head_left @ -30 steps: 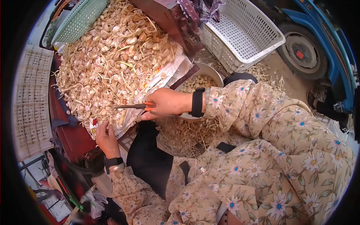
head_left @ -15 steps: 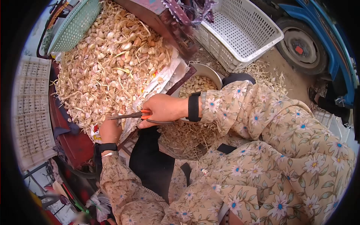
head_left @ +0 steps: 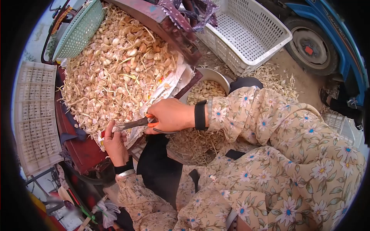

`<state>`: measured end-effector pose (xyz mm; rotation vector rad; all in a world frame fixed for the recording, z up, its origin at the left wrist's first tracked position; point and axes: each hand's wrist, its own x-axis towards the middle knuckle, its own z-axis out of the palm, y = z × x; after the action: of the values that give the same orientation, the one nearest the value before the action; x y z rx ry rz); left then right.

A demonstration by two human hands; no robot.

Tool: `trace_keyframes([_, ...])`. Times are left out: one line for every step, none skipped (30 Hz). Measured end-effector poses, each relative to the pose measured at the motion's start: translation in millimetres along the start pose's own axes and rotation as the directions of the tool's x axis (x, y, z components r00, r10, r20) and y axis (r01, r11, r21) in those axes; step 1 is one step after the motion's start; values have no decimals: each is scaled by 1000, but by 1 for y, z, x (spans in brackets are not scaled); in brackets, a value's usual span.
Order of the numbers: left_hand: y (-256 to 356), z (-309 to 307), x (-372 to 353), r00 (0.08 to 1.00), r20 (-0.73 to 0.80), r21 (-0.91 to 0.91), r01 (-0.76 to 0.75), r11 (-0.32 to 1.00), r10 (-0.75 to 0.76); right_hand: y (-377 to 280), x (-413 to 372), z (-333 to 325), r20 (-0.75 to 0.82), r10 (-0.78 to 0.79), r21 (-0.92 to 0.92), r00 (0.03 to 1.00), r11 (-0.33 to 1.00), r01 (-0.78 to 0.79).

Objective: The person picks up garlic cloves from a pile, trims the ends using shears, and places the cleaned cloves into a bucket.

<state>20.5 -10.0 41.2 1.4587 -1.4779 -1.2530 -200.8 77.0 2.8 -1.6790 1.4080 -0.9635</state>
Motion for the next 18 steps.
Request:
trace_keyframes([5,6,-9,1000,-3,-9,-2,1000,2,0,-1,1,-51,-44,-45,998,998,42])
trace_keyframes([9,11,-18,1000,-7,-18,-4,1000,4,0,-3,3,-98,-90,-93,991,992,81])
trace_keyframes([13,15,-25,1000,-11,-28,-5,1000,5,0,-4,4,-143,-139,-142,980,983,118])
trace_keyframes([18,16,-32,1000,-6,-17,1,1000,-1,0,-4,4,-140,-143,-154,980,981,121])
trace_keyframes([20,16,-38,1000,14,-30,5,1000,-5,-1,-5,3,-137,-147,-165,980,978,124])
trace_keyframes([20,16,-42,999,34,-44,9,999,-8,-1,-6,3,-134,-151,-176,979,976,126])
trace_keyframes([22,15,-46,999,53,-59,13,998,-10,0,-6,4,-134,-172,-195,976,970,144])
trace_keyframes([24,13,-49,995,99,-36,17,999,-13,2,-6,7,-134,-192,-212,972,964,161])
trace_keyframes([25,11,-52,993,105,-7,45,999,-44,4,-6,9,-133,-212,-228,968,957,178])
trace_keyframes([24,10,-55,991,111,20,73,997,-75,5,-6,10,-118,-228,-228,967,953,197])
trace_keyframes([24,9,-58,987,115,48,104,993,-109,7,-6,12,-101,-242,-227,965,950,214])
trace_keyframes([24,8,-61,985,124,58,114,992,-121,8,-6,14,-85,-255,-224,963,947,231])
trace_keyframes([24,8,-65,982,133,65,126,990,-134,9,-7,15,-76,-277,-243,958,937,252])
trace_keyframes([22,8,-69,979,140,71,140,988,-149,10,-8,17,-64,-300,-262,952,925,274])
trace_keyframes([21,6,-73,977,139,66,155,986,-163,10,-9,19,-51,-325,-280,944,912,299])
trace_keyframes([19,4,-78,975,135,63,170,983,-177,11,-9,21,-34,-352,-268,935,905,331])
trace_keyframes([16,2,-82,972,133,60,186,981,-193,12,-9,24,2,-361,-267,932,898,349])
trace_keyframes([13,-1,-86,965,142,68,211,975,-219,15,-9,28,40,-369,-265,928,892,366])
